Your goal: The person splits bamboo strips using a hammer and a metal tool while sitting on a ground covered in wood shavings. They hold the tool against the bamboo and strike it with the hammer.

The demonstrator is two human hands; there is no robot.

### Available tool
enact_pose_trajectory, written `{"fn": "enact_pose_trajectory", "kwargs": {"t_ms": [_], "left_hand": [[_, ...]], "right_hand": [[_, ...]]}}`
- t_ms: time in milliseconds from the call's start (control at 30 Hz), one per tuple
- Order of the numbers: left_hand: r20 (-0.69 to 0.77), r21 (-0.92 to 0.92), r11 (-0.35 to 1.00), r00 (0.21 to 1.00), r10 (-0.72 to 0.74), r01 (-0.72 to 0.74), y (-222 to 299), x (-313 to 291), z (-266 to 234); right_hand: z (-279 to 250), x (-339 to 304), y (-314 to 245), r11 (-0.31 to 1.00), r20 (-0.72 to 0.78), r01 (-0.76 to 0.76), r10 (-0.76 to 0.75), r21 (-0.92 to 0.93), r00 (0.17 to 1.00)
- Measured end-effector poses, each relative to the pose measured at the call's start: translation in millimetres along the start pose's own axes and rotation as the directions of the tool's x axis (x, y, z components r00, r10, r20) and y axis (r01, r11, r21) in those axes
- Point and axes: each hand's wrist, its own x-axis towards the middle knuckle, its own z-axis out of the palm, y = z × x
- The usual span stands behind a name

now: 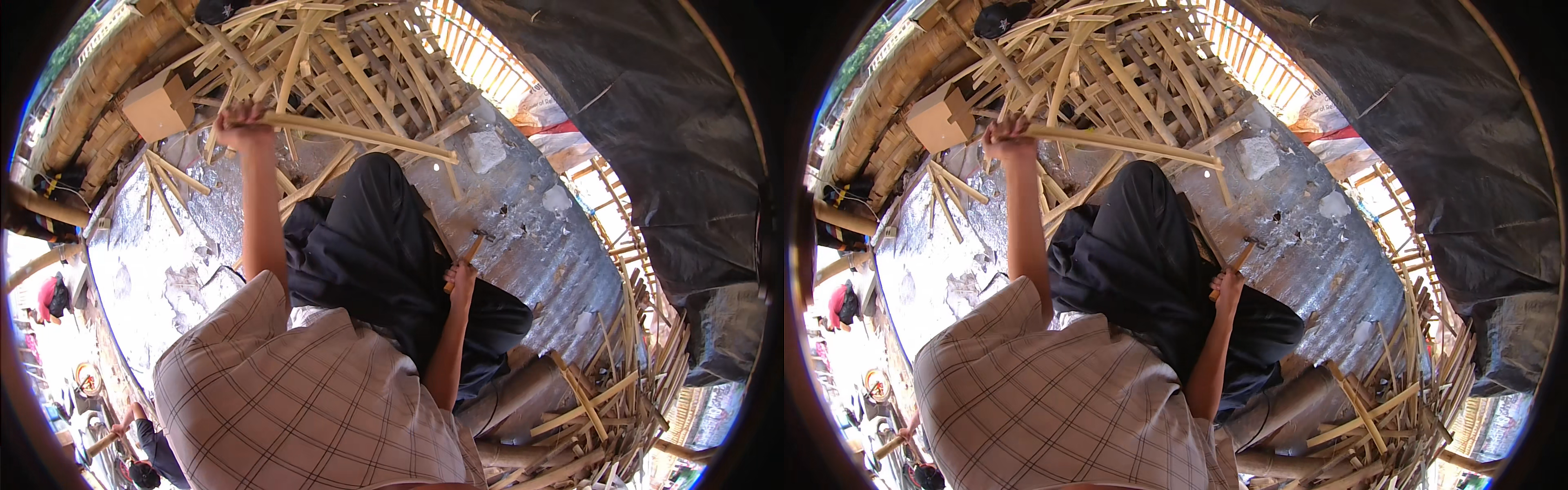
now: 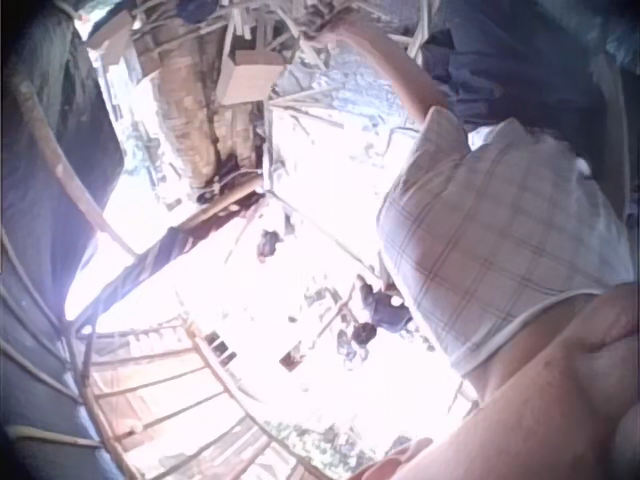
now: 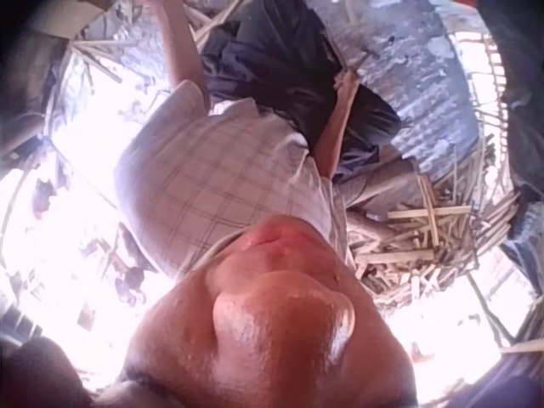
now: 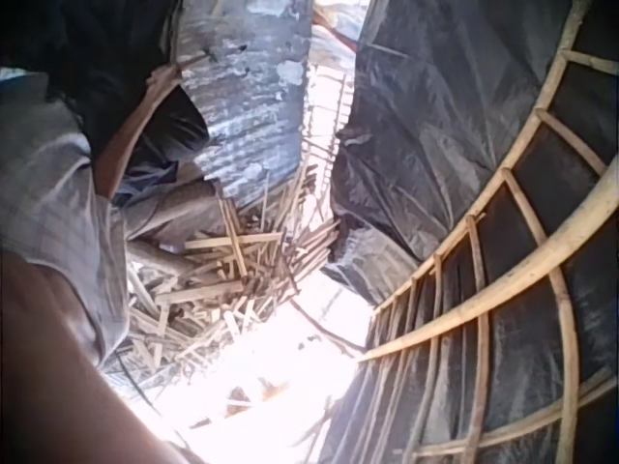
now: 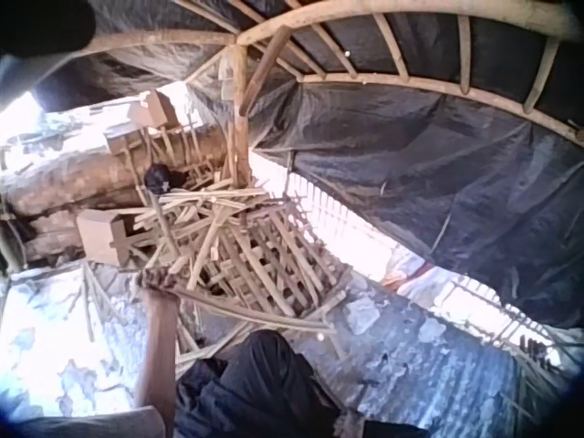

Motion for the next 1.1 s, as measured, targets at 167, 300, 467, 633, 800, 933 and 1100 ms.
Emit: {"fn": "enact_pose_trajectory", "kwargs": {"t_ms": [167, 300, 467, 633, 800, 933, 1100], "left_hand": [[-0.204, -0.152, 0.978, 0.973, 0.11, -0.143, 160.5, 33.0, -105.2], [-0.565, 0.434, 0.894, 0.741, 0.363, -0.107, 220.1, -17.6, -170.7], [-0.343, 0.925, 0.235, 0.391, 0.854, 0.297, 237.6, -131.0, -232.7], [0.062, 0.996, -0.064, 0.998, 0.01, -0.061, 81.6, -214.0, -160.7], [0.206, 0.836, -0.28, 0.742, -0.638, -0.473, -19.9, -214.7, -93.5], [0.161, 0.862, -0.251, 0.707, -0.689, -0.441, -25.4, -204.1, -96.2], [0.129, 0.853, -0.303, 0.734, -0.667, -0.426, -21.0, -205.5, -89.7]], "right_hand": [[-2.9, 9.3, 4.3, 0.999, 0.039, -0.027, 0.028, -0.027, 0.999], [-14.5, 10.7, -1.0, 0.997, 0.01, -0.038, 0.039, -0.066, 0.999], [-12.0, 7.2, -6.5, 0.994, 0.041, -0.064, 0.068, -0.085, 0.997], [-14.9, 3.9, -7.2, 0.964, 0.0, -0.028, 0.029, -0.263, 1.0], [23.0, -23.0, -24.9, 0.821, -0.017, 0.054, -0.077, -0.568, 0.997], [-17.1, 33.9, 3.4, 0.315, 0.167, 0.403, -0.572, -0.859, 0.803], [31.8, 9.6, -64.3, 0.099, 0.165, 0.268, -0.572, -0.958, 0.803]]}}
